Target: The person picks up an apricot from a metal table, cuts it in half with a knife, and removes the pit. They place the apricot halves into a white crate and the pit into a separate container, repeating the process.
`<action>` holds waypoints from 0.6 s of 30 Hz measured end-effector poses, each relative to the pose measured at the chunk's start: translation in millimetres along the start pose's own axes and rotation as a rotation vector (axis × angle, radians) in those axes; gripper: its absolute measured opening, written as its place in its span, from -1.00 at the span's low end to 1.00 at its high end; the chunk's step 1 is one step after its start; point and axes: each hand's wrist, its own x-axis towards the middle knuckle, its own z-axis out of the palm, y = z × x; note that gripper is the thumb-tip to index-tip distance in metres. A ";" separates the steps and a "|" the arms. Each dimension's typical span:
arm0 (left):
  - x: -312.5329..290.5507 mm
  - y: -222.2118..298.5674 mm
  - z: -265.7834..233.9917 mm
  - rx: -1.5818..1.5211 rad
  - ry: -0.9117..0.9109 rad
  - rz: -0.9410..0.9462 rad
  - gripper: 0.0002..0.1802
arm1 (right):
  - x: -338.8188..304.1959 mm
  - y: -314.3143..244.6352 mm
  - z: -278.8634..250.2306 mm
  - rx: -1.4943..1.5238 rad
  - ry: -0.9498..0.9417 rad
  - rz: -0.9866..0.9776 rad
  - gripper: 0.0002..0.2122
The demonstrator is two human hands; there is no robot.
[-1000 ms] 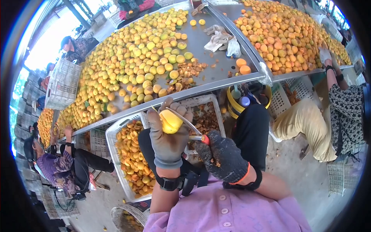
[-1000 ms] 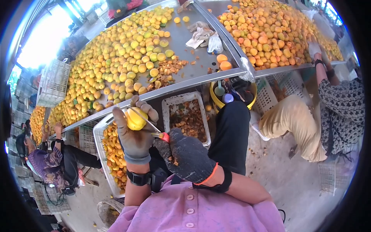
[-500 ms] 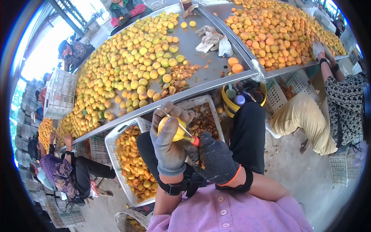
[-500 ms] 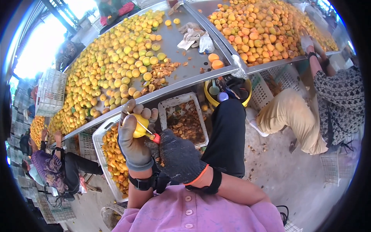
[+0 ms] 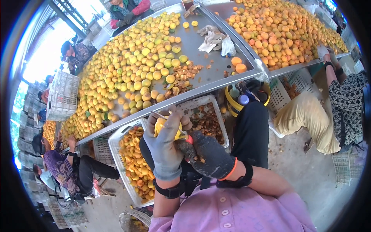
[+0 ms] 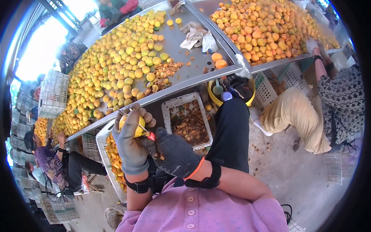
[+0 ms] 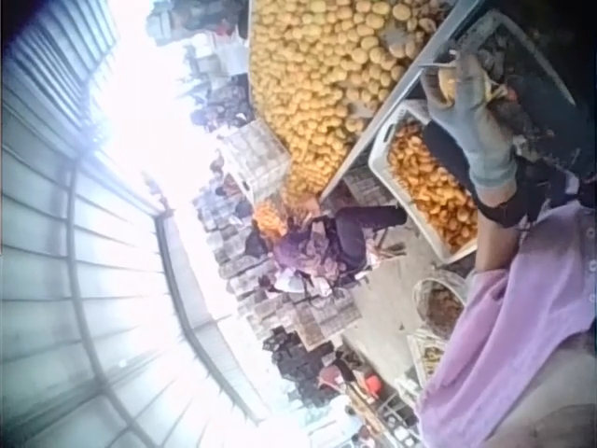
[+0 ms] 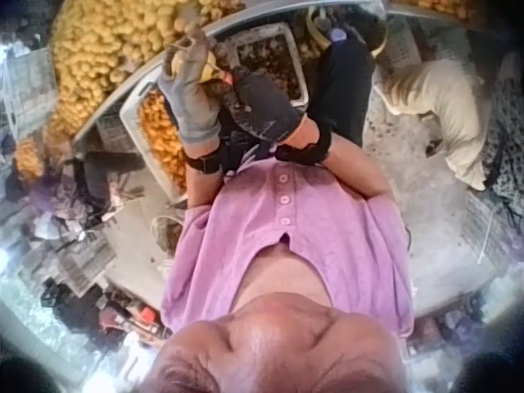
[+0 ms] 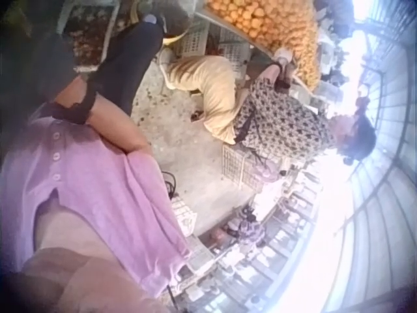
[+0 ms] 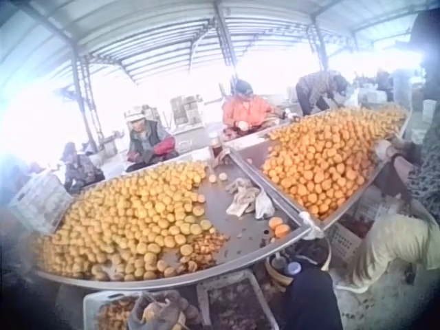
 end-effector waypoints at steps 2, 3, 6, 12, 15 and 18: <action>5.1 0.0 -5.3 -0.205 -0.110 -0.086 -0.76 | 0.2 -13.0 -4.4 0.094 -0.038 0.092 -0.72; 2.9 -1.2 -5.1 -0.234 -0.090 -0.082 -0.70 | 0.0 -20.0 -5.5 0.189 -0.078 0.187 -0.73; 9.7 -9.0 -12.7 -0.501 -0.232 -0.075 -0.64 | 1.2 -23.9 -0.4 0.249 -0.085 0.195 -0.74; 13.9 -17.9 -1.4 -0.674 -0.263 -0.050 -0.61 | -0.9 -18.7 7.3 0.342 -0.066 0.077 -0.75; 17.0 -18.5 -6.6 -0.652 -0.279 -0.049 -0.66 | 0.7 -8.3 1.8 0.023 -0.103 0.038 -0.79; 18.3 -12.6 -26.1 -0.334 -0.040 -0.155 -0.58 | 2.4 -17.6 -30.7 -0.270 -0.088 -0.031 -0.76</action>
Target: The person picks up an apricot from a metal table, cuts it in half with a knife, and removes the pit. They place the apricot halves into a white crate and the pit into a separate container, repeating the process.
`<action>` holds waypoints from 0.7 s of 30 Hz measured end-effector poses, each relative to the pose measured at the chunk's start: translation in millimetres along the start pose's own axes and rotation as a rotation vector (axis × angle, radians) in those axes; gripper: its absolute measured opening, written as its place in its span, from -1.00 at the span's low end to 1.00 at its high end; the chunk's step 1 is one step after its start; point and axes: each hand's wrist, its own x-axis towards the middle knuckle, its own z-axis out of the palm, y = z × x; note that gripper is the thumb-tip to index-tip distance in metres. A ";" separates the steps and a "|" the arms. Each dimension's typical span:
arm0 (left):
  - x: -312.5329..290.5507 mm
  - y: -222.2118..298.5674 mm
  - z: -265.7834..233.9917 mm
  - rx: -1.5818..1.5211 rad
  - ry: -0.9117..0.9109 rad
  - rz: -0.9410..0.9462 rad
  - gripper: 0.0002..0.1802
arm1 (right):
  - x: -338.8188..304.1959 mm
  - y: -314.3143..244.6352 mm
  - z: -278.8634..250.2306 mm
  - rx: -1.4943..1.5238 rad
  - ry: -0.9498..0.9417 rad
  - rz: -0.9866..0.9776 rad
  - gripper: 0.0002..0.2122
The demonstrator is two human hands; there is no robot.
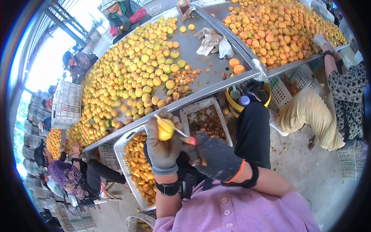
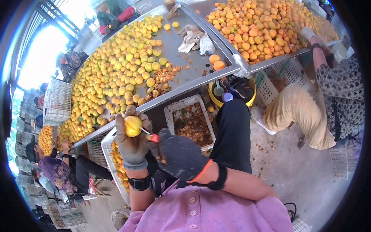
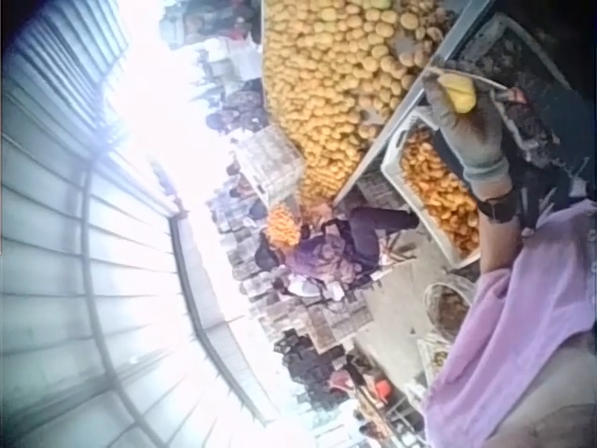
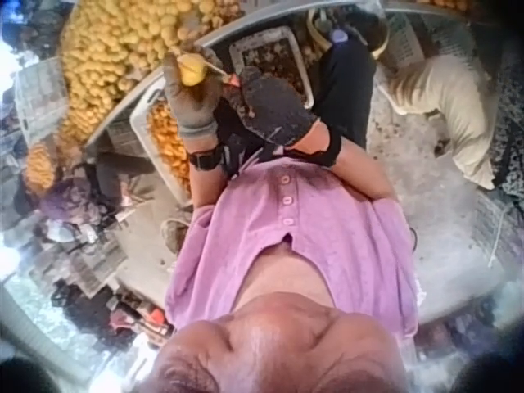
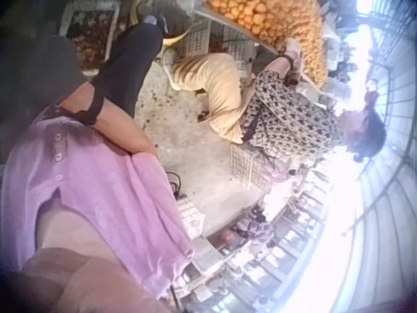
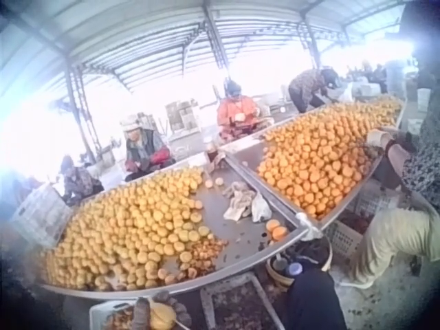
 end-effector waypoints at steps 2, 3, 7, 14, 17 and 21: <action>6.0 -0.9 -15.6 -0.345 0.006 -0.021 -0.53 | -7.2 -3.3 -10.9 0.064 0.007 0.214 -0.75; 3.3 -1.2 -12.5 -0.237 -0.046 0.023 -0.43 | -13.3 -3.3 -16.2 0.089 0.082 0.165 -0.74; -8.9 -2.8 14.1 -0.173 -0.069 0.005 -0.26 | -18.7 -6.9 -20.6 0.101 0.154 0.106 -0.72; -19.1 -2.9 19.8 -0.001 -0.222 -0.031 -0.27 | -27.5 -9.2 -18.5 0.262 0.144 0.089 -0.83; -19.0 -9.7 15.2 -0.459 -0.205 -0.049 -0.41 | -32.1 -6.6 -11.9 0.352 0.210 0.069 -0.82; -18.2 -10.9 24.0 -0.382 -0.397 -0.040 -0.33 | -34.8 -3.5 -7.1 0.441 0.169 0.111 -0.81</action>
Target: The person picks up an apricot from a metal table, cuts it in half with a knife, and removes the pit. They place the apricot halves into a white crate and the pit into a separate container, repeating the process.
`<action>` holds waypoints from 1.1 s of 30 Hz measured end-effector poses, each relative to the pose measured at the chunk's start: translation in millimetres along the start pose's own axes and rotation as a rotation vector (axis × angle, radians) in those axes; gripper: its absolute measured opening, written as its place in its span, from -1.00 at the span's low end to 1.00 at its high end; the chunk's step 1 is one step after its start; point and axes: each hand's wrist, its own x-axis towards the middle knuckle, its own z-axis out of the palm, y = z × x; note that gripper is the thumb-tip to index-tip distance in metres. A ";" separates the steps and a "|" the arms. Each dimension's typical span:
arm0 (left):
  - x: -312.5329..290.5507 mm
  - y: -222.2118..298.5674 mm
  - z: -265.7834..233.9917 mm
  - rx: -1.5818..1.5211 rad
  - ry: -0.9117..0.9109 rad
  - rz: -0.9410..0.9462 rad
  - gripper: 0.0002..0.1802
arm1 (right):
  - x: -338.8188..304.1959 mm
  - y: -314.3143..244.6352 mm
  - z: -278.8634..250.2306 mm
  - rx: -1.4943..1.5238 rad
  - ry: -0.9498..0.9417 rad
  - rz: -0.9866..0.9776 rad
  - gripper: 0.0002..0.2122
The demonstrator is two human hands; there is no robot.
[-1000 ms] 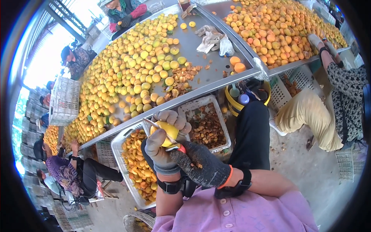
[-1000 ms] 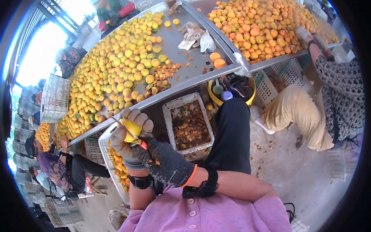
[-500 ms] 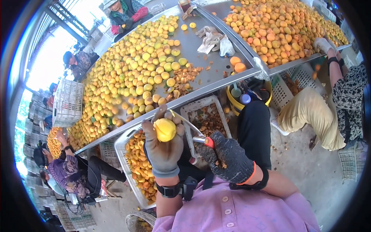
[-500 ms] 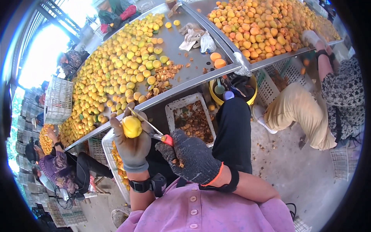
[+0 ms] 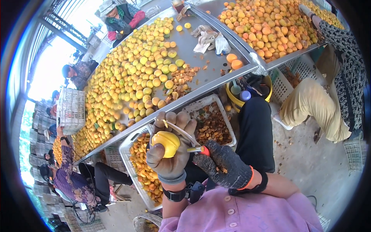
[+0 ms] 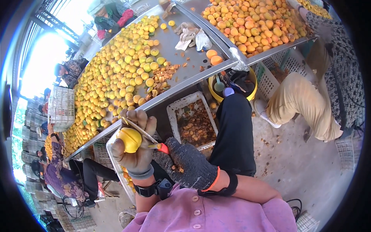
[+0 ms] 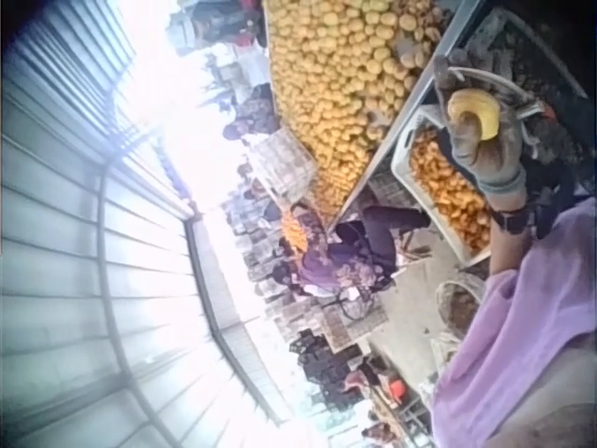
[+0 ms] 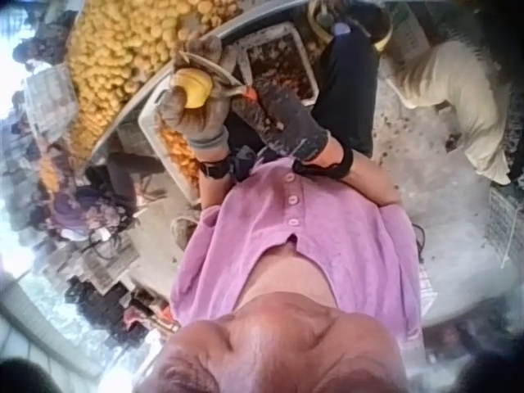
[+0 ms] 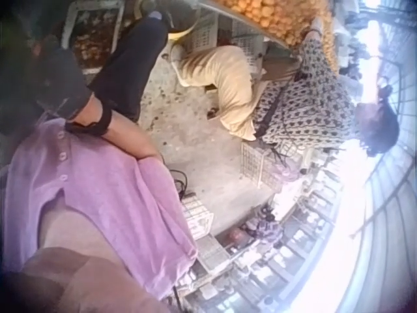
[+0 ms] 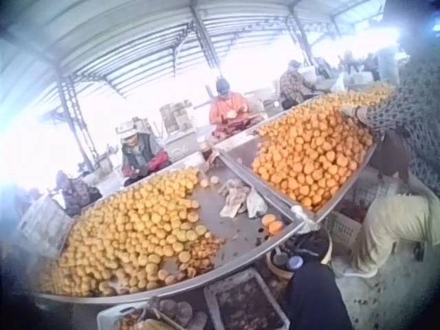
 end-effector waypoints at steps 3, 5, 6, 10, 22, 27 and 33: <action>2.3 0.0 2.9 0.053 0.013 -0.021 -0.33 | 3.3 -10.6 -3.7 -0.039 -0.073 0.105 -0.68; 2.5 -1.6 -0.3 0.048 0.011 -0.023 -0.35 | 3.3 -10.7 -3.7 -0.076 -0.096 0.101 -0.65; 2.7 -2.1 -0.7 0.064 0.004 -0.024 -0.36 | 4.5 -11.4 -4.1 -0.075 -0.097 0.102 -0.65; 4.6 -7.7 0.0 0.153 -0.003 -0.004 -0.38 | 6.6 -8.8 -2.5 -0.149 -0.157 0.075 -0.66; 7.6 -13.1 17.5 0.744 0.380 0.136 -0.65 | 33.1 6.5 -5.0 -0.535 0.035 -0.076 -0.77; 20.2 -13.8 21.5 1.089 0.497 0.142 -0.72 | 37.6 25.7 2.6 -0.539 -0.071 -0.346 -0.78; 24.2 -9.1 15.7 0.908 0.538 0.113 -0.71 | 36.8 31.4 17.8 -0.291 -0.181 -0.080 -0.71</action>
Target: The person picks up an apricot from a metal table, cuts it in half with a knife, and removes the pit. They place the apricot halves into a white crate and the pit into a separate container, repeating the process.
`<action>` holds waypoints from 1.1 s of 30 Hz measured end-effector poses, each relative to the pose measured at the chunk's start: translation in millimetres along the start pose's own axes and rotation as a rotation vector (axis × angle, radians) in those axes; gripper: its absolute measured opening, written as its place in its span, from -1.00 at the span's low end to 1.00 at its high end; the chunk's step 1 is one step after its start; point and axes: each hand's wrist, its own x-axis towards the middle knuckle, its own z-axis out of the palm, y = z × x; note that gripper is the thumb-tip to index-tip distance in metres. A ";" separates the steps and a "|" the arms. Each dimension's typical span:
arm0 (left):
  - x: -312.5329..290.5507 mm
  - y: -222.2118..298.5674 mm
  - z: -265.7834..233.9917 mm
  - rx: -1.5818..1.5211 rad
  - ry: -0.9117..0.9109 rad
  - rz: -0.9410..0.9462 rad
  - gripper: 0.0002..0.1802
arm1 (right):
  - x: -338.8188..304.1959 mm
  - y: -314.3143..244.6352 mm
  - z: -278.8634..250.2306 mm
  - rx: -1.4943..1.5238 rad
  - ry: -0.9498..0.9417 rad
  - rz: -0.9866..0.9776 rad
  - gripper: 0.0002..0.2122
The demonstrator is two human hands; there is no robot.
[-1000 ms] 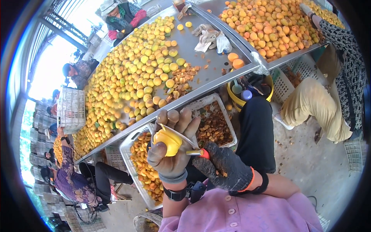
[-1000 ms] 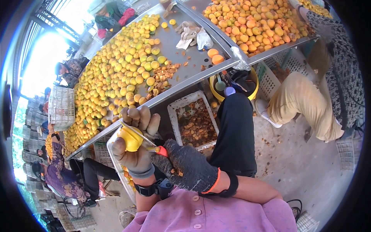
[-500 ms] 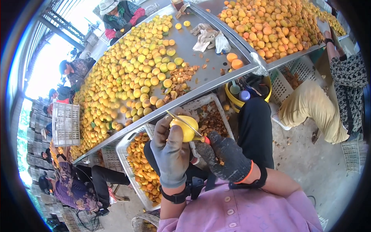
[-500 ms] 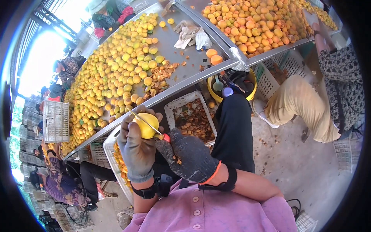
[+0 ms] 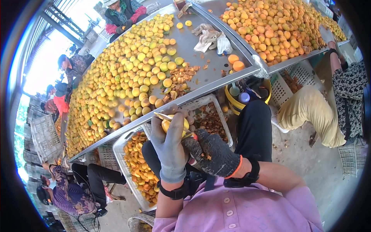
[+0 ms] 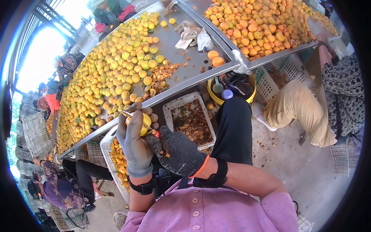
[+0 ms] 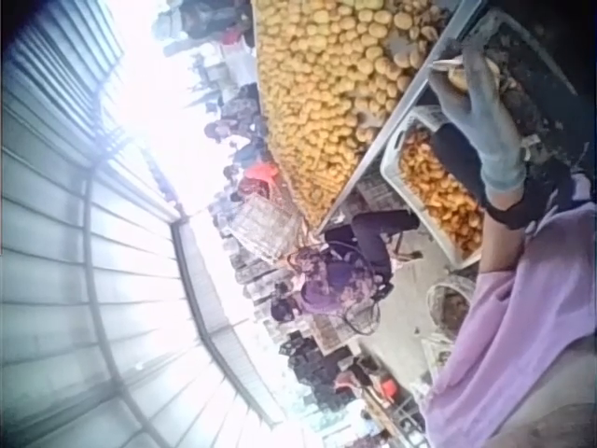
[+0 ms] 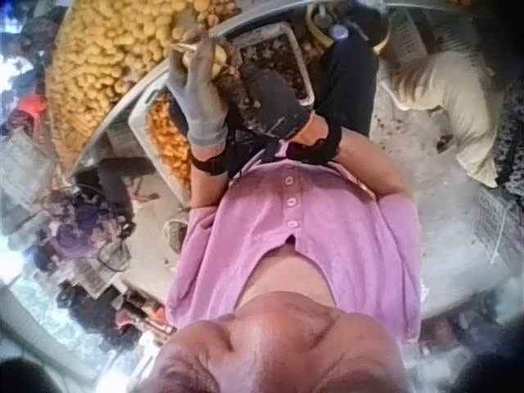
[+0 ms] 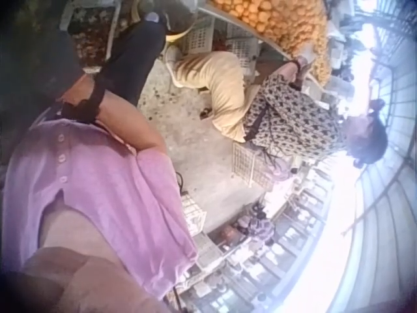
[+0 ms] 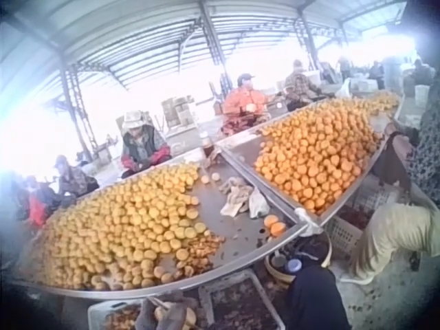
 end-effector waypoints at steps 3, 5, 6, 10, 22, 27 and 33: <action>4.0 2.0 -5.1 -0.016 -0.040 -0.006 -0.61 | 5.4 2.5 10.1 0.108 0.083 -0.115 -0.64; 8.6 0.7 -6.8 -0.073 -0.066 -0.024 -0.56 | 8.9 0.5 14.4 0.176 0.126 -0.191 -0.60; 12.4 -0.5 -9.9 -0.124 -0.090 -0.041 -0.51 | 11.4 -2.2 17.5 0.256 0.145 -0.174 -0.60; 31.3 6.0 -28.0 -0.174 -0.170 0.029 -0.49 | 28.7 -10.0 8.6 0.169 0.127 -0.216 -0.67; 99.9 -17.1 -55.6 0.149 -0.212 0.218 -0.53 | 136.5 97.4 -51.1 -0.734 0.108 0.052 -0.85; 135.3 -36.7 -50.6 0.299 -0.240 0.327 -0.47 | 181.4 147.6 -38.4 -0.811 -0.106 0.230 -0.74; 175.0 -73.2 -65.9 0.236 -0.183 0.305 -0.62 | 197.0 120.6 -15.2 0.155 0.098 0.161 -0.66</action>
